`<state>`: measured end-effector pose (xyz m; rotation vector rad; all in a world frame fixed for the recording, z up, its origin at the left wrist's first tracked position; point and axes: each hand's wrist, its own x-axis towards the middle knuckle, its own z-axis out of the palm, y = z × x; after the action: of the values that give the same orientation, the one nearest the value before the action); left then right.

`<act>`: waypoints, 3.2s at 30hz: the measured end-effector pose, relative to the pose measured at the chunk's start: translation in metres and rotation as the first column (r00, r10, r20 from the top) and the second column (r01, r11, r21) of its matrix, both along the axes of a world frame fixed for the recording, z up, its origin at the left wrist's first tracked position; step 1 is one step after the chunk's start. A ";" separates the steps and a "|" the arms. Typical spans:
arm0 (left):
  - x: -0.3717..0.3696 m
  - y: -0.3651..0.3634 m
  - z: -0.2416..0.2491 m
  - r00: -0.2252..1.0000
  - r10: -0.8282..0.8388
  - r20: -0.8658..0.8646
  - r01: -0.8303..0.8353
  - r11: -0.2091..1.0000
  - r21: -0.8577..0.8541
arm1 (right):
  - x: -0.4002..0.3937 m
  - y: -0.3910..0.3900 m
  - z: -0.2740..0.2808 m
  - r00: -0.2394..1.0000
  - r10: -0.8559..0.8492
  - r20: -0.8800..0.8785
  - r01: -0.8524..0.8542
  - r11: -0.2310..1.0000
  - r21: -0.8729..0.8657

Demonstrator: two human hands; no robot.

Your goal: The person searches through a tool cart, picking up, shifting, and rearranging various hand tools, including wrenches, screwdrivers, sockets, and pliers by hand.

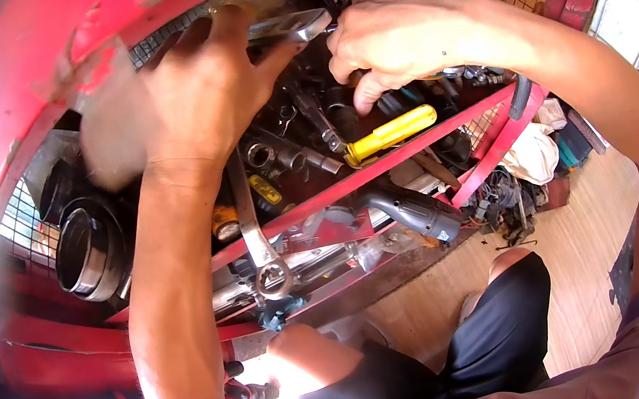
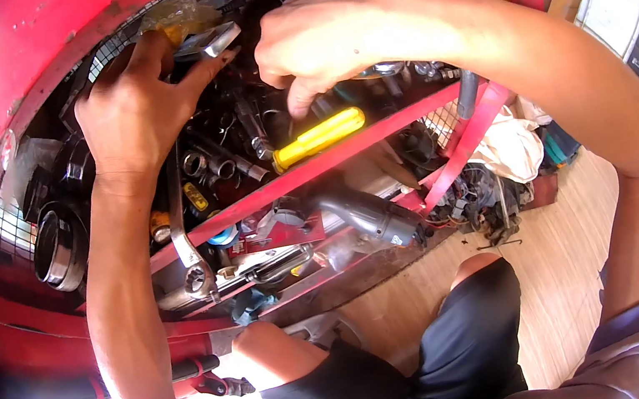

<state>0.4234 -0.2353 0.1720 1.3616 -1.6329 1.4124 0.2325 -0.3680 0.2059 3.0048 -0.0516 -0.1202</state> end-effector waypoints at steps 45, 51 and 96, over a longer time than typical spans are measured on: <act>-0.010 0.001 -0.008 0.998 -0.064 -0.007 0.064 0.969 0.238 | -0.092 0.009 0.001 0.941 0.337 0.037 -0.300 0.879 -0.370; -0.010 0.001 -0.007 0.994 -0.099 -0.034 0.105 0.952 0.286 | -0.103 0.008 0.006 0.958 0.282 0.043 -0.241 0.881 -0.408; -0.006 0.106 -0.028 0.792 -0.054 -0.608 0.115 0.991 0.061 | 0.107 0.023 0.021 0.741 -0.667 0.074 0.621 0.723 0.302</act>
<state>0.4172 -0.1294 0.1435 1.5642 -1.3090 0.7241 0.3391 -0.3450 0.2269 3.0779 -1.2084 0.0879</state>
